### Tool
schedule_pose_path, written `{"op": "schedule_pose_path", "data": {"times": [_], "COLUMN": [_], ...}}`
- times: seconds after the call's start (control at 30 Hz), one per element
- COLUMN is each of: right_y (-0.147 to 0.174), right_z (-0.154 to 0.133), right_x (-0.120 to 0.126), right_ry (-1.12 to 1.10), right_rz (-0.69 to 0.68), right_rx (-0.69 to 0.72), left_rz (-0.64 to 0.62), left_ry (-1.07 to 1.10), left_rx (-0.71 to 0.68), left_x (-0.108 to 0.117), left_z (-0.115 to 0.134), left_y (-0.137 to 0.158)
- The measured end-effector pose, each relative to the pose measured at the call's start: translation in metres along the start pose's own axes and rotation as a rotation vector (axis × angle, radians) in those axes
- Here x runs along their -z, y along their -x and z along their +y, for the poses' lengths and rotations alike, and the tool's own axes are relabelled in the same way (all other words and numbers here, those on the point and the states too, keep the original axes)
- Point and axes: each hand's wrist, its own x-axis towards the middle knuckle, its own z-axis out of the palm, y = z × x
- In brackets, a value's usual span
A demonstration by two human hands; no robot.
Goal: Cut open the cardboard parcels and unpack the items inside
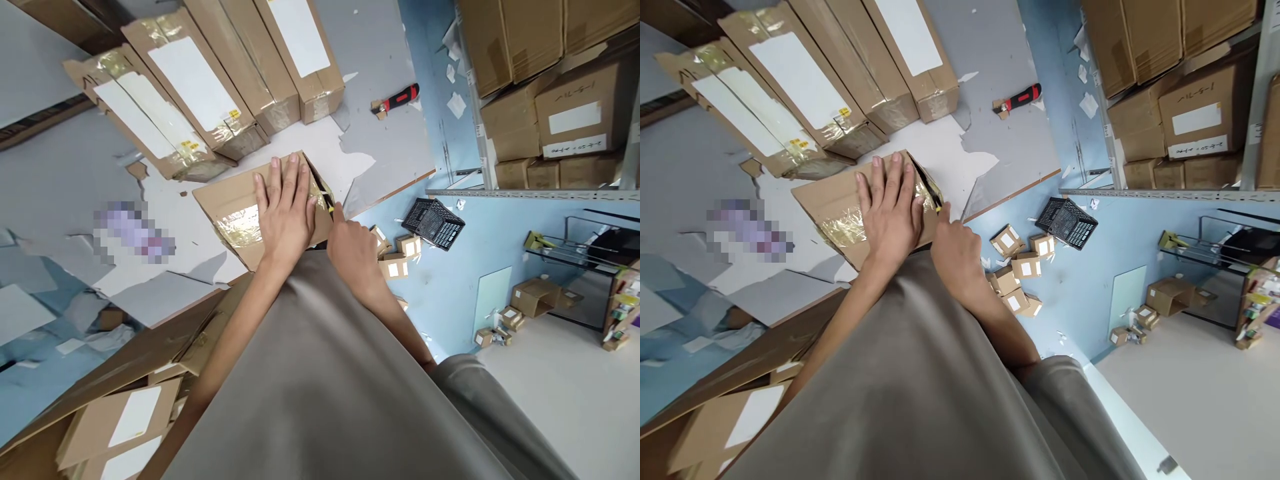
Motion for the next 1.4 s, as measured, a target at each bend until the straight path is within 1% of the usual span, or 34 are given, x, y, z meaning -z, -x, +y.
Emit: {"op": "schedule_pose_path", "data": {"times": [0.07,0.13,0.2,0.27,0.33,0.4,0.43,0.5,0.53,0.6,0.67,0.8,0.9,1.0,1.07,1.1,1.13,1.2,1.27,1.33,1.4], "right_y": [0.011,0.024,0.032,0.027,0.001,-0.042,-0.066,-0.110,-0.126,-0.147,-0.156,-0.167,-0.175,-0.174,-0.166,-0.160,-0.153,-0.138,-0.126,-0.122,-0.124], "right_z": [0.006,0.015,0.027,0.045,0.063,0.076,0.079,0.079,0.076,0.070,0.064,0.045,0.023,0.003,-0.004,-0.004,-0.003,0.005,0.016,0.027,0.034], "right_x": [-0.002,0.001,0.006,0.009,0.006,0.000,-0.004,-0.011,-0.014,-0.018,-0.022,-0.037,-0.061,-0.086,-0.093,-0.093,-0.090,-0.078,-0.064,-0.054,-0.050], "right_ry": [-0.015,-0.044,-0.099,-0.185,-0.273,-0.325,-0.337,-0.346,-0.360,-0.383,-0.397,-0.421,-0.475,-0.693,-0.847,-0.876,-0.858,-0.768,-0.702,-0.719,-0.787], "right_rz": [-0.032,-0.037,0.007,0.111,0.235,0.307,0.308,0.247,0.218,0.164,0.129,0.046,-0.048,-0.224,-0.307,-0.306,-0.274,-0.165,-0.047,0.040,0.071], "right_rx": [-0.015,0.000,0.041,0.077,0.069,0.041,0.039,0.013,-0.006,-0.017,0.020,0.149,0.228,0.300,0.338,0.355,0.368,0.390,0.401,0.405,0.399], "left_rz": [0.019,0.030,0.041,0.052,0.057,0.068,0.077,0.095,0.102,0.125,0.173,0.326,0.486,0.673,0.758,0.776,0.785,0.792,0.793,0.766,0.722], "left_ry": [0.053,0.080,0.084,0.069,0.037,0.001,-0.016,-0.044,-0.054,-0.064,-0.061,-0.052,-0.040,-0.071,-0.077,-0.064,-0.040,0.040,0.151,0.273,0.385], "left_rx": [-0.013,-0.017,-0.019,-0.021,-0.024,-0.027,-0.027,-0.014,0.002,0.049,0.110,0.238,0.321,0.422,0.482,0.504,0.520,0.531,0.533,0.542,0.559], "left_x": [0.000,0.002,0.006,0.011,0.018,0.025,0.029,0.039,0.044,0.055,0.066,0.085,0.091,0.092,0.094,0.095,0.096,0.097,0.093,0.083,0.069], "left_z": [0.000,0.000,-0.001,-0.002,-0.005,-0.009,-0.011,-0.019,-0.023,-0.033,-0.045,-0.063,-0.067,-0.065,-0.064,-0.064,-0.065,-0.069,-0.078,-0.092,-0.109], "left_y": [0.001,0.002,0.002,0.004,0.008,0.016,0.021,0.033,0.040,0.056,0.072,0.108,0.134,0.154,0.165,0.169,0.173,0.175,0.173,0.165,0.155]}}
